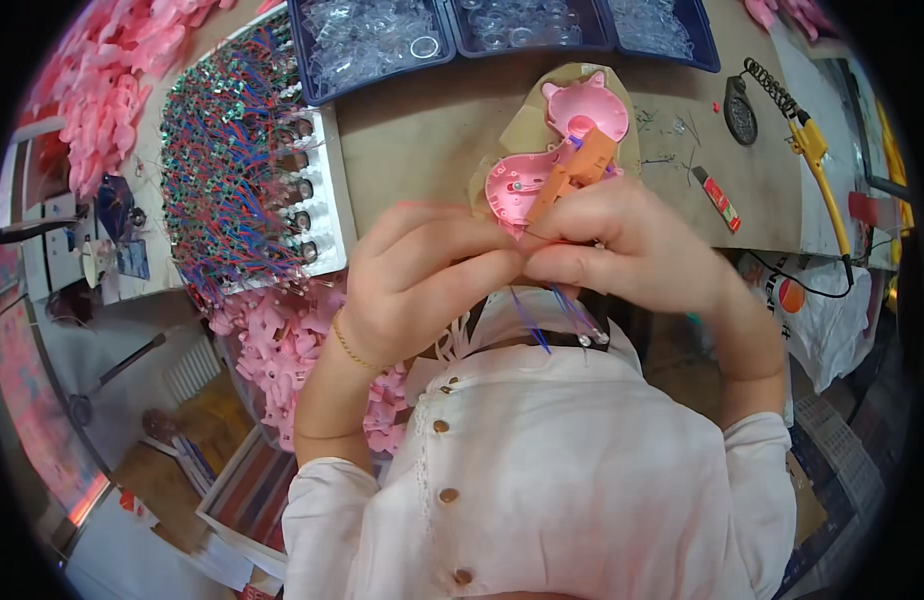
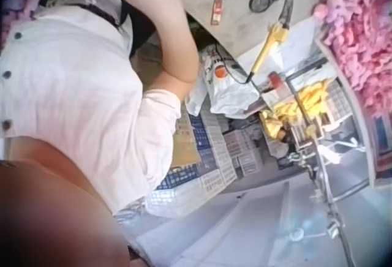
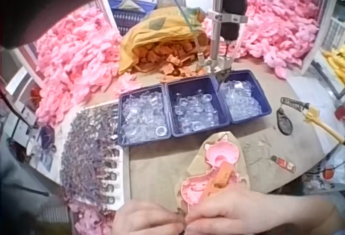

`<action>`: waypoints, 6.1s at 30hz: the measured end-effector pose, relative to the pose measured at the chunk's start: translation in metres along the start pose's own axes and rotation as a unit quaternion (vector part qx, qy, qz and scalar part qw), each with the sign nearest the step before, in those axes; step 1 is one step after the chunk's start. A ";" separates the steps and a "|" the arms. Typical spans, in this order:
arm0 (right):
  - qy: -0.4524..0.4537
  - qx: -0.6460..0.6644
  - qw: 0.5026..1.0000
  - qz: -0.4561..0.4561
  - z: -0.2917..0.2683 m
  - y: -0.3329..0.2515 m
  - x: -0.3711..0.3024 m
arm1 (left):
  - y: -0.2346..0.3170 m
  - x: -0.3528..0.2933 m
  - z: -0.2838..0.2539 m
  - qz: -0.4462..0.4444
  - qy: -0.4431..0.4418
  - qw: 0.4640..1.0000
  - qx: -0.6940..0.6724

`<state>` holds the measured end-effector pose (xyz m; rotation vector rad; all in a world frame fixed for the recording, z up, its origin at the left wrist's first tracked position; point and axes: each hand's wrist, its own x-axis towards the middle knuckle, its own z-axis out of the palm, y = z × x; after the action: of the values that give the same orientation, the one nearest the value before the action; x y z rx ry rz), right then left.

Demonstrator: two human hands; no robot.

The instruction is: Assembling a motorized toy horse by soldering wires and fitting components into the plastic shell.

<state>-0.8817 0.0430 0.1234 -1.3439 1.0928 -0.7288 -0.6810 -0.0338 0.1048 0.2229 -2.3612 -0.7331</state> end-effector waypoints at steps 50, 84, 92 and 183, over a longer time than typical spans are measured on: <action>0.424 -0.071 0.891 -0.145 -0.014 0.042 -0.085 | -0.011 -0.024 0.016 -0.150 0.210 0.952 0.162; 0.547 0.007 0.826 -0.135 0.034 0.074 -0.132 | 0.001 -0.028 0.080 -0.225 0.033 0.971 0.076; 0.427 -0.002 0.900 -0.082 0.061 0.062 -0.151 | 0.000 -0.032 0.085 -0.209 0.074 0.972 0.078; 0.324 -0.092 0.924 -0.182 0.035 0.067 -0.135 | 0.004 -0.005 0.074 -0.324 0.046 0.945 -0.021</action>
<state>-0.9105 0.1890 0.0802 -1.5317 1.4680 -1.4466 -0.7238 0.0044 0.0572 1.0254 -2.1734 -1.0391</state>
